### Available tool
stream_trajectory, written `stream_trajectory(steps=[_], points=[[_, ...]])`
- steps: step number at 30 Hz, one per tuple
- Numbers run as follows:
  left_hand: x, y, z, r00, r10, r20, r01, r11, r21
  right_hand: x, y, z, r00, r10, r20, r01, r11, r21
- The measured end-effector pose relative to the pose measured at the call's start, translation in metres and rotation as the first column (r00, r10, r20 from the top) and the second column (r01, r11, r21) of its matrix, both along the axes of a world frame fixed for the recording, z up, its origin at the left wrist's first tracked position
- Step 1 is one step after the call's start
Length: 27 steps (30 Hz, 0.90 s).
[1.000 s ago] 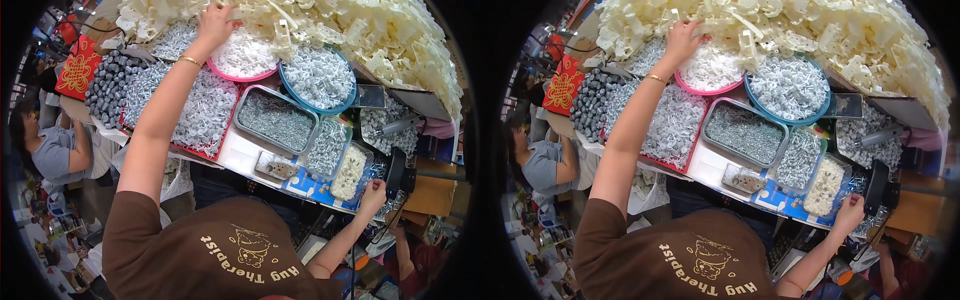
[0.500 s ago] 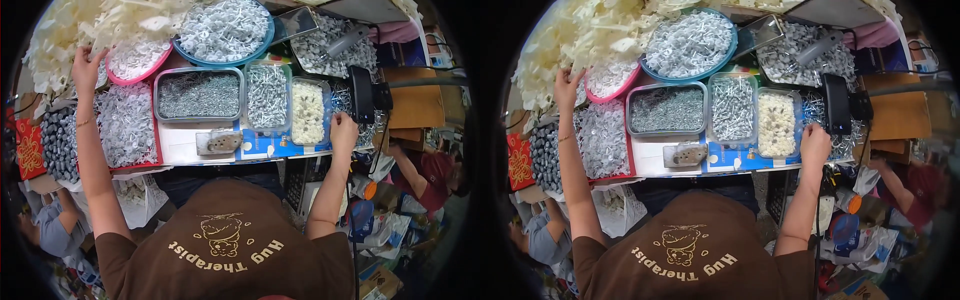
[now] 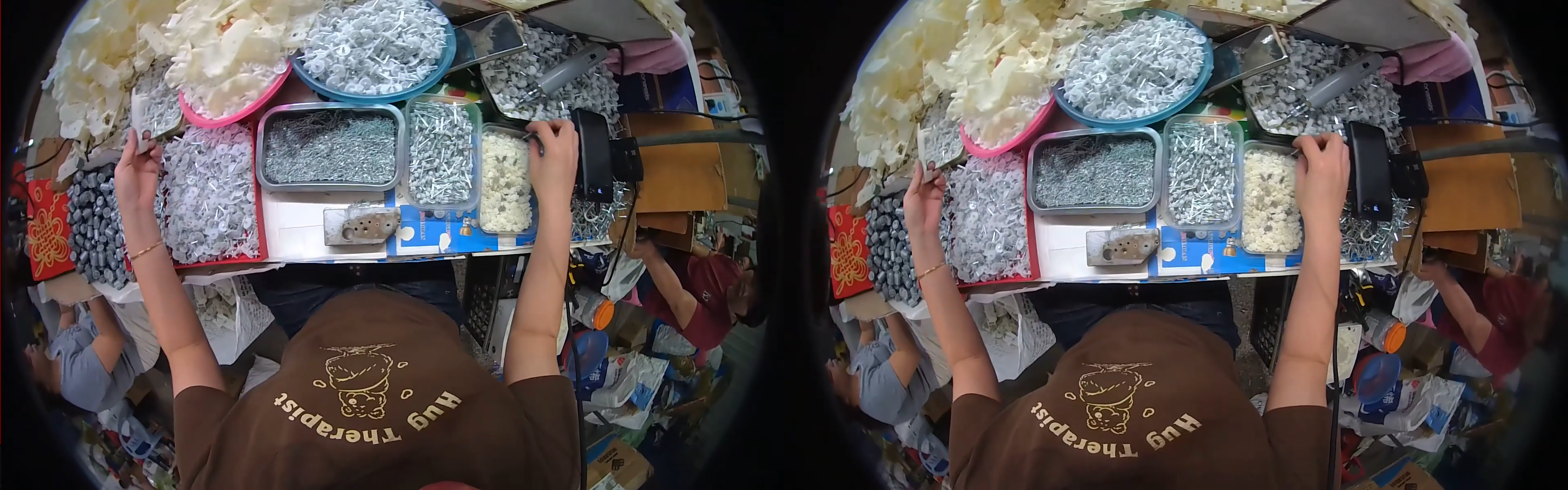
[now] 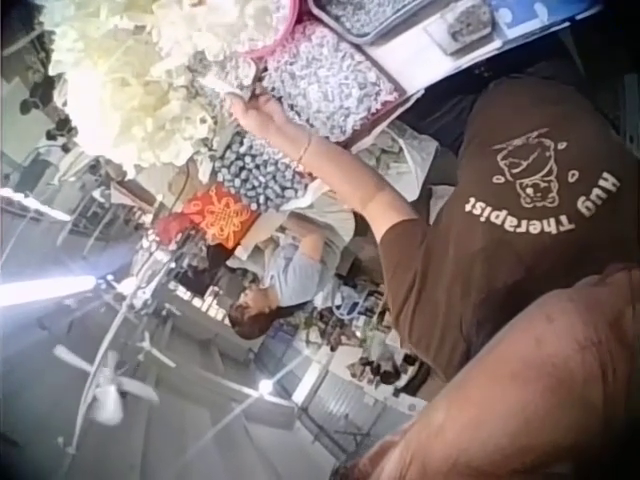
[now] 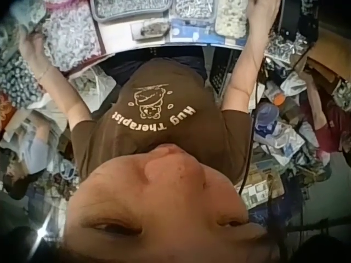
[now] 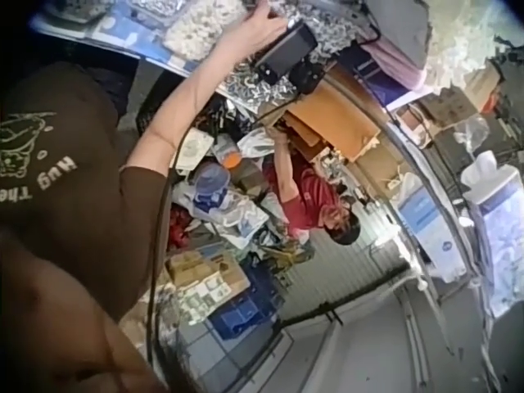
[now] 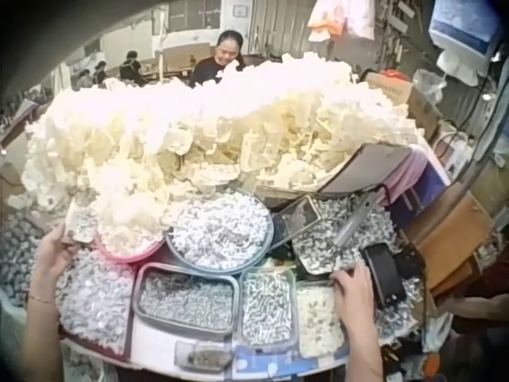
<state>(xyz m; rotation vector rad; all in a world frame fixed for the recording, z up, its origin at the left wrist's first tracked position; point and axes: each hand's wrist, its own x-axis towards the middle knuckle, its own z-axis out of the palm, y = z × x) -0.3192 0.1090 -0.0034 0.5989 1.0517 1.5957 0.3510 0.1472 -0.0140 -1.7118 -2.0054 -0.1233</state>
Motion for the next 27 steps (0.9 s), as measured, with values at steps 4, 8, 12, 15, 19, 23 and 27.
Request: stream_trajectory(steps=[4,8,12,15,19,23,27], points=[[0.038,-0.034,0.000,0.838,0.307,-0.451,-0.277,0.952,0.132,0.007,-0.002,-0.005,1.000,0.002,0.001,-0.002,0.990,0.144],[0.174,-0.065,0.023,0.577,0.131,-0.806,0.108,0.966,0.235,0.002,-0.015,-0.004,0.968,-0.169,-0.185,0.220,0.927,0.303],[0.272,-0.093,0.019,0.289,-0.063,-0.955,0.522,0.846,0.103,-0.058,-0.041,0.029,0.683,-0.030,-0.730,0.163,0.980,0.112],[0.298,-0.100,-0.022,0.260,-0.006,-0.966,0.545,0.826,0.142,-0.085,-0.064,0.013,0.594,-0.020,-0.804,-0.216,0.959,-0.183],[0.296,-0.102,-0.026,0.152,0.062,-0.986,0.531,0.837,0.135,-0.110,-0.107,0.026,0.488,-0.038,-0.872,-0.376,0.892,-0.250],[0.305,-0.109,-0.021,0.012,0.055,-0.998,0.544,0.837,0.052,-0.119,-0.116,0.010,0.583,0.061,-0.810,-0.474,0.835,-0.278],[0.317,-0.111,-0.019,0.011,0.048,-0.999,0.461,0.886,0.047,-0.116,-0.112,0.009,0.659,0.097,-0.746,-0.454,0.842,-0.292]])
